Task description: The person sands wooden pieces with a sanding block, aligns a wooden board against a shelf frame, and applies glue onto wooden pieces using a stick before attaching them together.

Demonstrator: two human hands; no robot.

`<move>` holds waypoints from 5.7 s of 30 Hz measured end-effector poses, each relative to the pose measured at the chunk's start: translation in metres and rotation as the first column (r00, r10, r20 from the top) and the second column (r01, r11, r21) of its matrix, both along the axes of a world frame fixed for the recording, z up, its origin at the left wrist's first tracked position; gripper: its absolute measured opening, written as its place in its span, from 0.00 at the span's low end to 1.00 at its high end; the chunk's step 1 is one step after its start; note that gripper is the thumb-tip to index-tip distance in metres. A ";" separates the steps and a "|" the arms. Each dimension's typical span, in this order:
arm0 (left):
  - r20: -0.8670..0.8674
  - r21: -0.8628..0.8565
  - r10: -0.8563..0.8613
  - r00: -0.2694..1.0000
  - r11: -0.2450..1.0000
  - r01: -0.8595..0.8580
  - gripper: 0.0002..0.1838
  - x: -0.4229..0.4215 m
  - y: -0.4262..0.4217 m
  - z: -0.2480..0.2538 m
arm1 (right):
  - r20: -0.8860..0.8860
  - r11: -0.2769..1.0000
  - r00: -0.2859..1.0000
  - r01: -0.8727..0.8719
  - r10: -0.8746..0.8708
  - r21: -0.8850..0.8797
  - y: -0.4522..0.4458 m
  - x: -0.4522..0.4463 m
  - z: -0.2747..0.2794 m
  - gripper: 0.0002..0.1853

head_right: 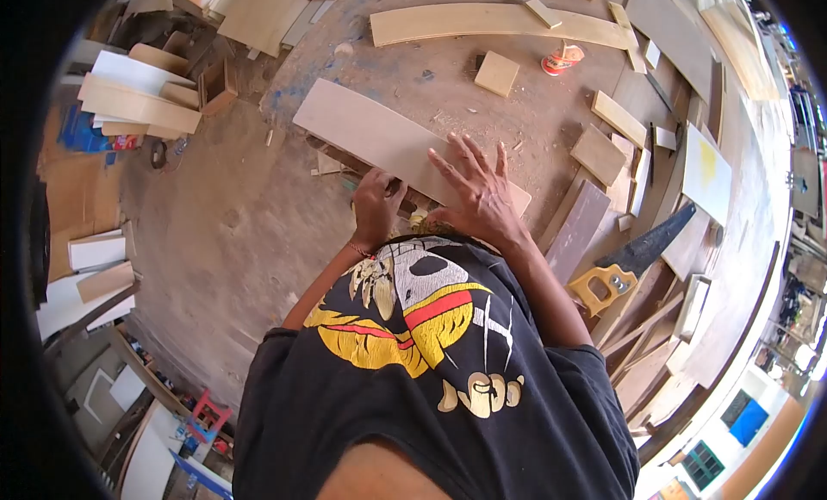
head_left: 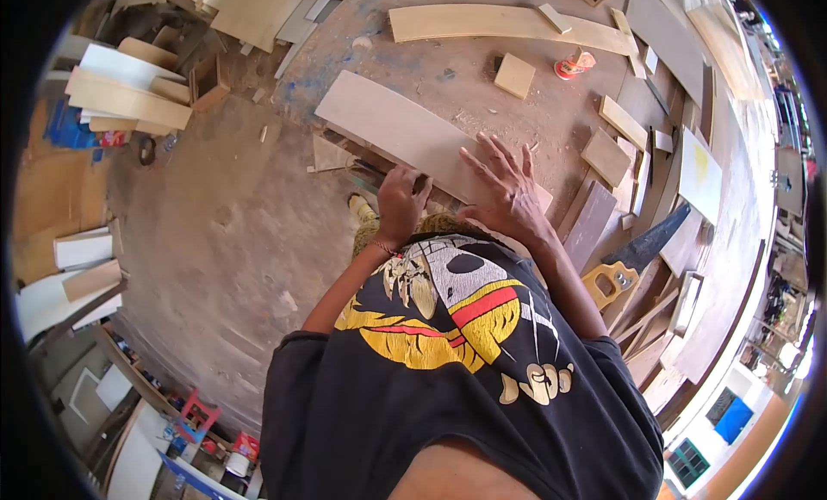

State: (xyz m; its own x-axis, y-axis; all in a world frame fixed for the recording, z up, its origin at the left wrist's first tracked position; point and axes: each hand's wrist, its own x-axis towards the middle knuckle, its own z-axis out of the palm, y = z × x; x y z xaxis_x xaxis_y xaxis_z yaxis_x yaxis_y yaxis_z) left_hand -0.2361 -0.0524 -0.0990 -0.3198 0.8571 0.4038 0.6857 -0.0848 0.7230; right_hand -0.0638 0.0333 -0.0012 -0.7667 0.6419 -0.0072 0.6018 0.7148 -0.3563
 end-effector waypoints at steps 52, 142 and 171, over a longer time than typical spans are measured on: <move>0.248 -0.329 -0.470 0.847 0.782 0.530 0.11 -0.119 -0.006 0.009 | -0.731 0.488 0.212 0.853 -0.648 -0.185 -0.127 -0.081 -0.093 0.09; 0.046 0.097 -0.523 0.851 0.851 0.517 0.33 -0.179 0.068 0.091 | -0.717 0.247 0.056 0.955 -0.695 -0.164 -0.135 -0.082 -0.101 0.10; 0.567 -0.498 -0.131 0.813 0.732 0.465 0.02 -0.227 0.078 0.037 | -0.051 -0.002 -0.171 0.296 -0.984 -0.955 -0.056 0.064 -0.059 0.15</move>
